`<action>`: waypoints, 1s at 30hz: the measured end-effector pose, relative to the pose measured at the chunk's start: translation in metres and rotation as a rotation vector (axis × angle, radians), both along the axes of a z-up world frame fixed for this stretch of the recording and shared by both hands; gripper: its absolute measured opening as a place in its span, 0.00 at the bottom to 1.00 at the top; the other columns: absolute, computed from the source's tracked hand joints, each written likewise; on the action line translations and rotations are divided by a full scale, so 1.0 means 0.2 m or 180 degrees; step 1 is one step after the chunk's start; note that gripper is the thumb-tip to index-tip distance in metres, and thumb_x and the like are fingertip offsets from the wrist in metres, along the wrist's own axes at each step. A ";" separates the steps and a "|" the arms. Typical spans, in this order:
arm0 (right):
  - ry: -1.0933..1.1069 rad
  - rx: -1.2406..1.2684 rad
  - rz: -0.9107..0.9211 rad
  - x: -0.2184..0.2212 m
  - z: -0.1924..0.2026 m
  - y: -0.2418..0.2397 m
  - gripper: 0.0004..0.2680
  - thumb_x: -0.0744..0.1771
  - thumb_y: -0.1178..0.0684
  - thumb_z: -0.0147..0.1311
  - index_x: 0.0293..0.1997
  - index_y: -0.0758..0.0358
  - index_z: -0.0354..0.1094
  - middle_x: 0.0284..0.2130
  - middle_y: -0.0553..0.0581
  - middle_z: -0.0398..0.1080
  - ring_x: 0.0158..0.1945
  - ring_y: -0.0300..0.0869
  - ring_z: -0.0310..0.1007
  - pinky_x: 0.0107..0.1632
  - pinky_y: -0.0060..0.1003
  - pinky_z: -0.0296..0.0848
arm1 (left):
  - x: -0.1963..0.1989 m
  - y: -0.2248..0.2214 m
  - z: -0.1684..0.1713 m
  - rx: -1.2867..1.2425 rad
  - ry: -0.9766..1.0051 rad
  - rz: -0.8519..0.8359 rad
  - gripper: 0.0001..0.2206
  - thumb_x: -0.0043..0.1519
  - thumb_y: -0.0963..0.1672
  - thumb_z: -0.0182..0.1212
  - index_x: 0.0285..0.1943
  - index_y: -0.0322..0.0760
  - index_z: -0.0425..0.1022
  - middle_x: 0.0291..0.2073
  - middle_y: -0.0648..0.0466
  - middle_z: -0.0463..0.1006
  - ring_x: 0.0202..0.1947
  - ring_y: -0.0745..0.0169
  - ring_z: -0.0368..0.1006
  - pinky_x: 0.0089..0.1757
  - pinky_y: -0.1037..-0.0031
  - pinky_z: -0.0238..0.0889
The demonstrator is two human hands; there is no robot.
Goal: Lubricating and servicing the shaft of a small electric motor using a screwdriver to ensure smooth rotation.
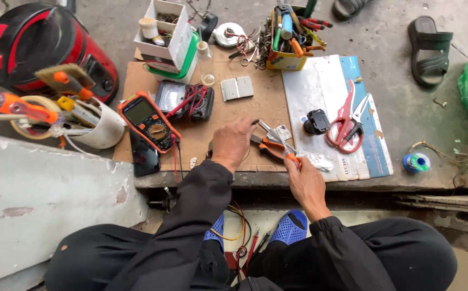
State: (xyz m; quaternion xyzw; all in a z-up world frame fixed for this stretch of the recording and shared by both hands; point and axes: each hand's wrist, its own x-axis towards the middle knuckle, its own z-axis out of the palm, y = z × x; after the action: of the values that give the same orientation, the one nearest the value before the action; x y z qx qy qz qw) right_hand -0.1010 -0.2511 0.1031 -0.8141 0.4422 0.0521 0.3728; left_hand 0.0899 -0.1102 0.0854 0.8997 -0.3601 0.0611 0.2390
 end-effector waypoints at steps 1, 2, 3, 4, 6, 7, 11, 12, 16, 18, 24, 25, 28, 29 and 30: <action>0.0014 0.0000 -0.0027 0.03 -0.01 -0.03 0.25 0.70 0.27 0.51 0.61 0.59 0.77 0.48 0.76 0.79 0.61 0.74 0.75 0.63 0.68 0.70 | 0.01 -0.06 -0.07 0.0000 0.0014 -0.0027 0.08 0.72 0.52 0.61 0.51 0.53 0.80 0.33 0.54 0.86 0.39 0.45 0.87 0.46 0.50 0.81; -0.0181 -0.0176 0.0026 0.07 -0.01 -0.07 0.23 0.71 0.32 0.51 0.64 0.61 0.74 0.50 0.77 0.78 0.62 0.74 0.75 0.64 0.69 0.69 | 0.03 -0.12 -0.13 -0.0042 0.0006 -0.0064 0.08 0.71 0.53 0.63 0.49 0.53 0.82 0.32 0.56 0.85 0.38 0.47 0.87 0.43 0.53 0.81; -0.0376 -0.0354 0.0078 0.12 -0.02 -0.10 0.21 0.72 0.37 0.51 0.66 0.64 0.71 0.52 0.78 0.76 0.63 0.75 0.74 0.66 0.70 0.69 | 0.05 -0.17 -0.19 -0.0085 -0.0002 -0.0100 0.08 0.70 0.53 0.65 0.48 0.54 0.83 0.31 0.58 0.85 0.36 0.49 0.87 0.41 0.55 0.81; -0.0375 -0.0356 0.0064 0.15 -0.01 -0.12 0.21 0.72 0.37 0.51 0.66 0.64 0.71 0.52 0.78 0.76 0.63 0.75 0.74 0.66 0.70 0.69 | 0.07 -0.20 -0.22 -0.0087 -0.0001 -0.0114 0.08 0.70 0.53 0.65 0.48 0.54 0.83 0.31 0.58 0.85 0.36 0.49 0.87 0.41 0.55 0.81; -0.0649 -0.0598 0.0120 0.22 0.02 -0.16 0.18 0.74 0.47 0.49 0.70 0.66 0.66 0.56 0.80 0.72 0.64 0.77 0.71 0.68 0.72 0.67 | 0.11 -0.25 -0.28 -0.0200 0.0493 -0.0004 0.12 0.73 0.51 0.62 0.49 0.45 0.85 0.32 0.51 0.86 0.36 0.41 0.86 0.40 0.50 0.82; -0.0643 -0.0594 0.0108 0.22 -0.09 -0.21 0.18 0.74 0.47 0.49 0.70 0.66 0.66 0.56 0.80 0.72 0.64 0.77 0.71 0.68 0.72 0.67 | 0.12 -0.27 -0.30 -0.0194 0.0498 -0.0015 0.12 0.73 0.51 0.62 0.49 0.45 0.85 0.32 0.51 0.86 0.36 0.41 0.86 0.40 0.50 0.82; -0.1073 -0.2193 0.0903 0.23 -0.23 -0.20 0.19 0.70 0.53 0.59 0.71 0.61 0.68 0.55 0.70 0.71 0.60 0.68 0.74 0.59 0.60 0.72 | 0.16 -0.26 -0.31 -0.0075 0.0898 -0.0055 0.14 0.76 0.51 0.55 0.63 0.48 0.82 0.48 0.44 0.85 0.51 0.36 0.84 0.51 0.46 0.78; -0.1258 -0.2279 0.1150 0.22 -0.19 -0.14 0.19 0.69 0.56 0.63 0.70 0.63 0.71 0.57 0.73 0.72 0.64 0.69 0.73 0.63 0.59 0.70 | 0.16 -0.24 -0.29 -0.0073 0.1098 -0.0197 0.16 0.77 0.49 0.53 0.68 0.45 0.80 0.54 0.40 0.85 0.57 0.33 0.82 0.56 0.44 0.76; -0.1013 -0.2270 0.1855 0.22 -0.43 -0.16 0.23 0.66 0.49 0.64 0.71 0.51 0.69 0.57 0.58 0.74 0.65 0.53 0.76 0.64 0.49 0.72 | 0.19 -0.02 -0.15 -0.0005 0.1045 0.0003 0.19 0.80 0.46 0.41 0.75 0.43 0.74 0.63 0.41 0.80 0.65 0.44 0.77 0.64 0.55 0.69; -0.0468 -0.2276 0.2025 0.21 -0.44 -0.15 0.29 0.64 0.44 0.66 0.74 0.50 0.62 0.61 0.55 0.71 0.66 0.51 0.73 0.65 0.52 0.72 | 0.08 0.14 0.10 -0.1044 0.2186 0.0972 0.28 0.77 0.51 0.50 0.84 0.34 0.61 0.75 0.33 0.66 0.77 0.29 0.63 0.72 0.41 0.55; 0.0029 -0.2077 0.1948 0.29 -0.60 -0.20 0.23 0.59 0.33 0.69 0.53 0.51 0.70 0.49 0.54 0.71 0.59 0.51 0.74 0.59 0.52 0.70 | -0.05 0.22 0.02 -0.0265 0.2071 0.0610 0.58 0.55 0.65 0.76 0.84 0.27 0.54 0.79 0.26 0.57 0.80 0.25 0.56 0.73 0.40 0.50; 0.0021 -0.2082 0.1942 0.27 -0.57 -0.19 0.23 0.59 0.33 0.69 0.53 0.51 0.70 0.49 0.54 0.71 0.59 0.51 0.74 0.59 0.52 0.70 | -0.04 0.19 -0.03 -0.0267 0.2062 0.0606 0.58 0.55 0.65 0.76 0.84 0.27 0.54 0.79 0.26 0.57 0.80 0.25 0.56 0.73 0.40 0.50; 0.0278 -0.1177 0.1177 0.19 -0.50 -0.21 0.22 0.59 0.32 0.67 0.46 0.60 0.73 0.46 0.63 0.74 0.57 0.59 0.78 0.57 0.58 0.73 | 0.00 0.12 -0.15 0.0398 0.1980 0.0520 0.62 0.51 0.67 0.77 0.86 0.30 0.52 0.73 0.31 0.69 0.77 0.33 0.64 0.72 0.45 0.55; 0.0512 -0.0483 0.0748 0.14 -0.50 -0.23 0.22 0.58 0.31 0.67 0.45 0.56 0.76 0.44 0.64 0.79 0.56 0.60 0.81 0.56 0.57 0.75 | 0.00 0.11 -0.18 0.0354 0.1962 0.0585 0.60 0.50 0.64 0.79 0.85 0.32 0.52 0.73 0.32 0.69 0.76 0.33 0.64 0.71 0.46 0.56; 0.0737 0.0206 0.0283 0.08 -0.50 -0.26 0.22 0.57 0.29 0.66 0.43 0.53 0.79 0.42 0.64 0.83 0.55 0.61 0.84 0.55 0.56 0.78 | 0.00 0.08 -0.22 0.0311 0.1948 0.0620 0.58 0.50 0.62 0.81 0.84 0.33 0.53 0.73 0.34 0.69 0.76 0.32 0.64 0.71 0.46 0.58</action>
State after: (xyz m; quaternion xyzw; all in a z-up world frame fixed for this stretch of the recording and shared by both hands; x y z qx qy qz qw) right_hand -0.0844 -0.3038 0.0038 -0.8089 0.4439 0.1765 0.3427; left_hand 0.0907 -0.0943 0.0419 0.9170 -0.1862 -0.2070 0.2856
